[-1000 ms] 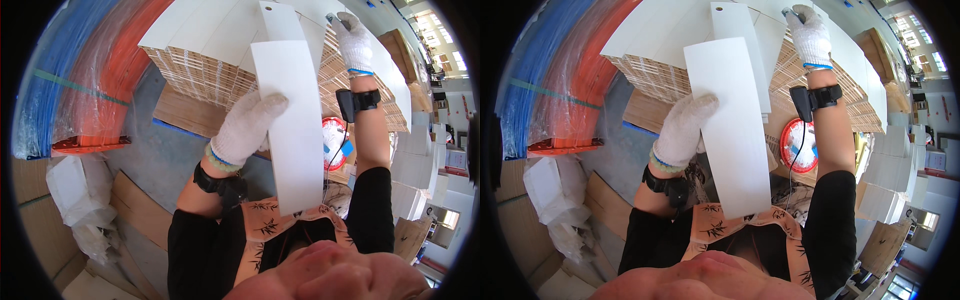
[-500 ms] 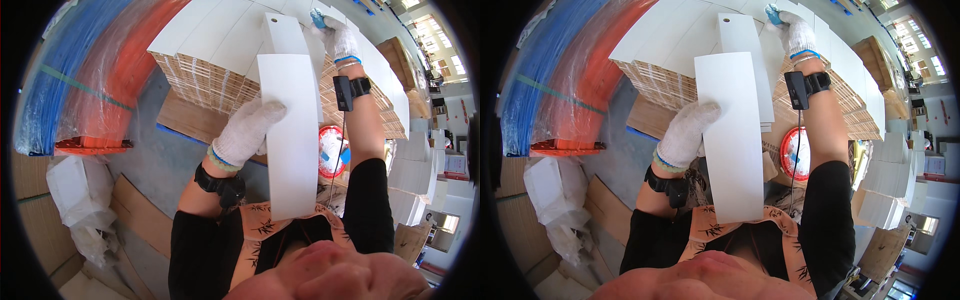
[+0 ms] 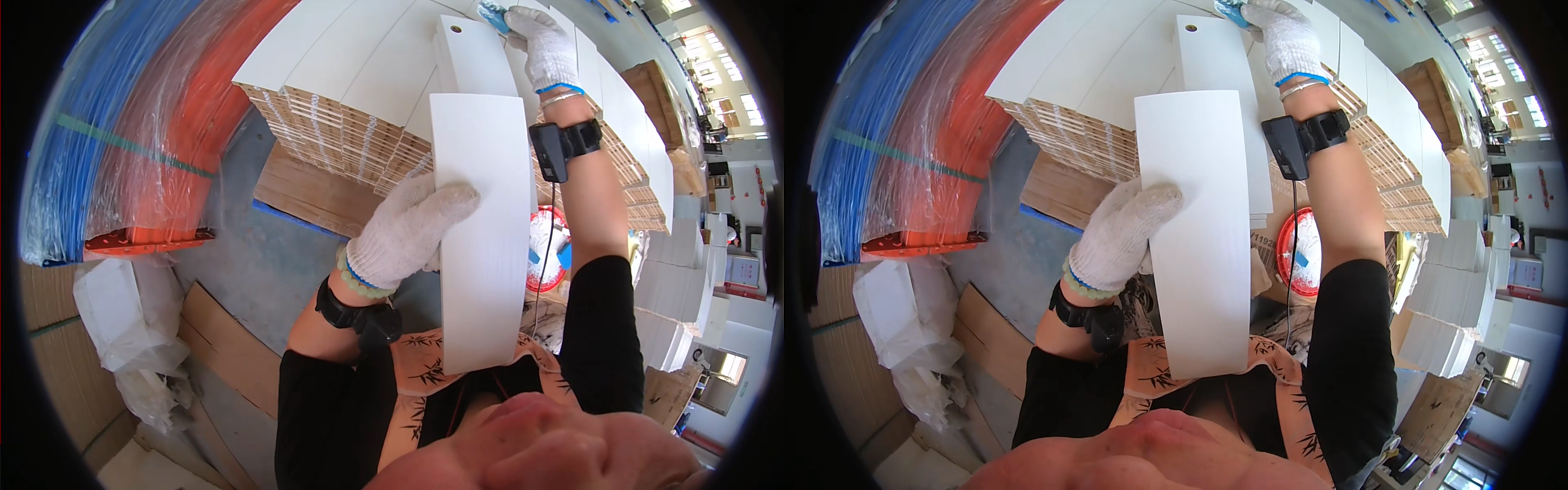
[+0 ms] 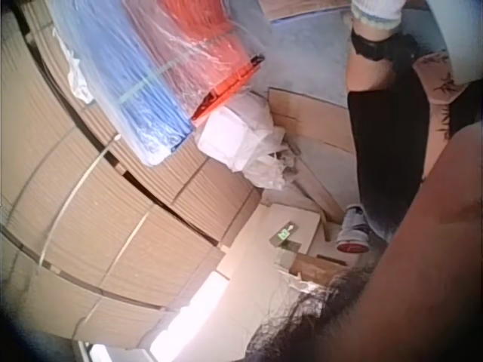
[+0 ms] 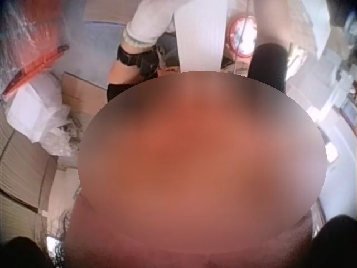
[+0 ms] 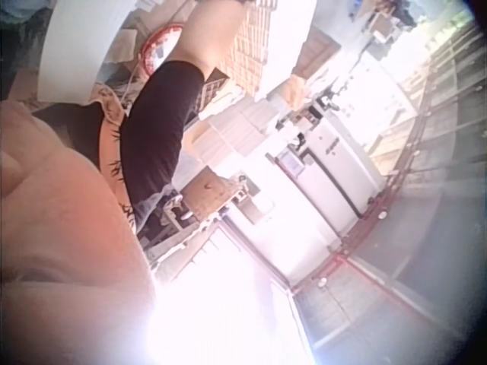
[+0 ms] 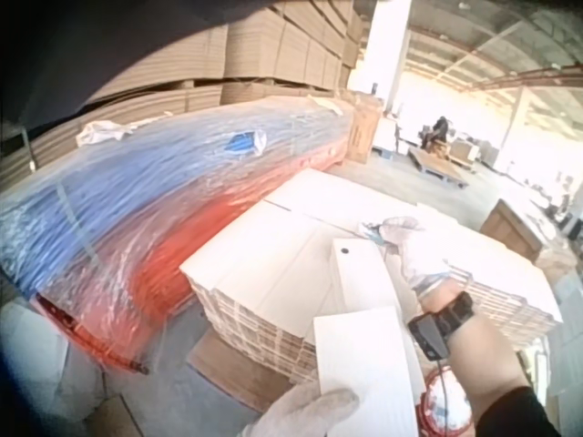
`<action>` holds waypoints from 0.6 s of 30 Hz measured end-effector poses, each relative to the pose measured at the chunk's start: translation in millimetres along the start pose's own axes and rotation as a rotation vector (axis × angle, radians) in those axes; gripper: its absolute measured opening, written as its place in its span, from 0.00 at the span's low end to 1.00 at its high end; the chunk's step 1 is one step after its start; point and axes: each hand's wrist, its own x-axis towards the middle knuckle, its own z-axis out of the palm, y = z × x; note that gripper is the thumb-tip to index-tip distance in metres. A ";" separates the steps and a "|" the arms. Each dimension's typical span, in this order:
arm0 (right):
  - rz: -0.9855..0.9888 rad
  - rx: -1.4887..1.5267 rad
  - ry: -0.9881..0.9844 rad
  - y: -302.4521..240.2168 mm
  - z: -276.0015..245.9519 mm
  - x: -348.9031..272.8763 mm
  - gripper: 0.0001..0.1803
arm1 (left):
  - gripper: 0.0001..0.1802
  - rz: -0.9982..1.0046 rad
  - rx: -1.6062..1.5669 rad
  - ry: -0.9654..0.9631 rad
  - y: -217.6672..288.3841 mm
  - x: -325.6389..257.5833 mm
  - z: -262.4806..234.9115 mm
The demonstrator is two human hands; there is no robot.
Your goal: Wiping down white furniture panels with a sponge and cleaning solution in a workshop.
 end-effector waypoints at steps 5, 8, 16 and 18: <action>0.057 -0.025 0.019 7.4 -6.8 6.4 0.03 | 0.22 -0.012 -0.059 0.012 -6.9 1.2 1.2; 0.109 -0.125 0.006 11.6 -12.3 15.9 0.08 | 0.21 -0.009 -0.065 0.018 -5.4 0.4 0.9; -0.017 0.003 0.128 39.3 -34.2 38.3 0.16 | 0.22 -0.021 -0.015 0.031 -3.1 4.9 1.5; -0.009 -0.092 0.079 37.6 -34.0 39.6 0.17 | 0.21 -0.002 -0.009 0.010 -1.0 4.4 3.9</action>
